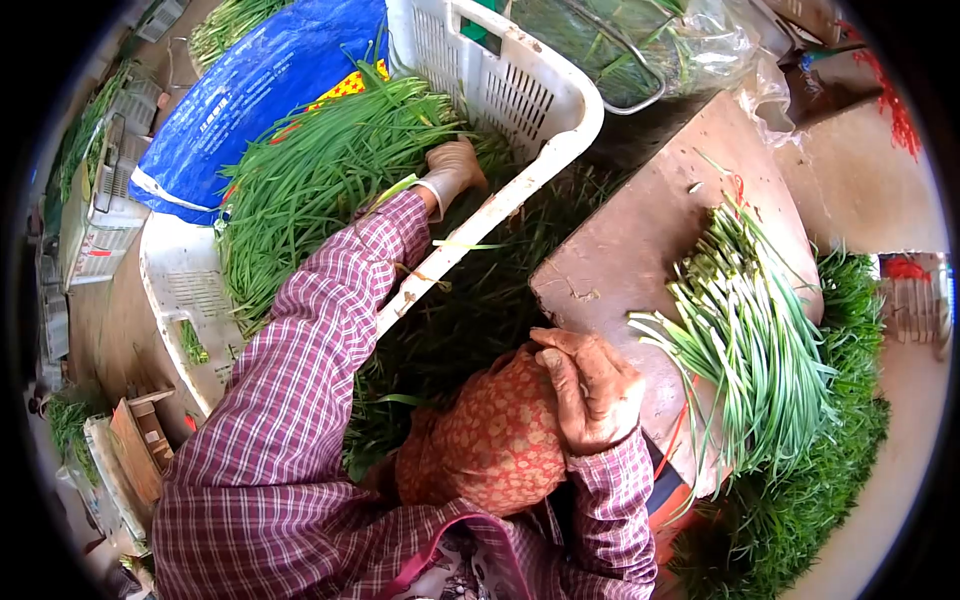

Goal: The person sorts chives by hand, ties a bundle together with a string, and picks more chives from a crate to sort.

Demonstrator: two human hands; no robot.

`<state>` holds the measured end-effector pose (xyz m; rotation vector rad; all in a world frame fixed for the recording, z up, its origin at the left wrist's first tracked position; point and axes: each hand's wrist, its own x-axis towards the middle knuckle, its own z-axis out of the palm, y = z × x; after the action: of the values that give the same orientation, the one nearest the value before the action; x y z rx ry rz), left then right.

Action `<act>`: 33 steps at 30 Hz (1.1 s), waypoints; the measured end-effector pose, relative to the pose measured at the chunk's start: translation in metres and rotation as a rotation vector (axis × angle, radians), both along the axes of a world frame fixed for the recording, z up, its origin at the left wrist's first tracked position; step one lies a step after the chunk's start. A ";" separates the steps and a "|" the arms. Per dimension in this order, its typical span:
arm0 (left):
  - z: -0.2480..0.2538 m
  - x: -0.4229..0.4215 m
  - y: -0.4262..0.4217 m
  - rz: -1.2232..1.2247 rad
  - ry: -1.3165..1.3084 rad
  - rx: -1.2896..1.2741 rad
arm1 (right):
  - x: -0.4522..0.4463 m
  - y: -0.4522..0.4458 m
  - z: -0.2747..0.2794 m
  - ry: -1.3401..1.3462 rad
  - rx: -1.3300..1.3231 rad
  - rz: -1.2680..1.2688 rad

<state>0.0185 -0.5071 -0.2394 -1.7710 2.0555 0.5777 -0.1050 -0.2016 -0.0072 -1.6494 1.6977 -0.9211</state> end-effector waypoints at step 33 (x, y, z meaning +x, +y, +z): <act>0.148 0.169 0.095 0.281 1.631 -0.161 | 0.055 -0.257 -0.079 -0.599 0.114 0.307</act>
<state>0.1876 -0.4126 -0.0909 -1.7785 2.6285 2.6463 -0.0497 -0.4585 -0.0862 -1.3288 1.0408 -1.0119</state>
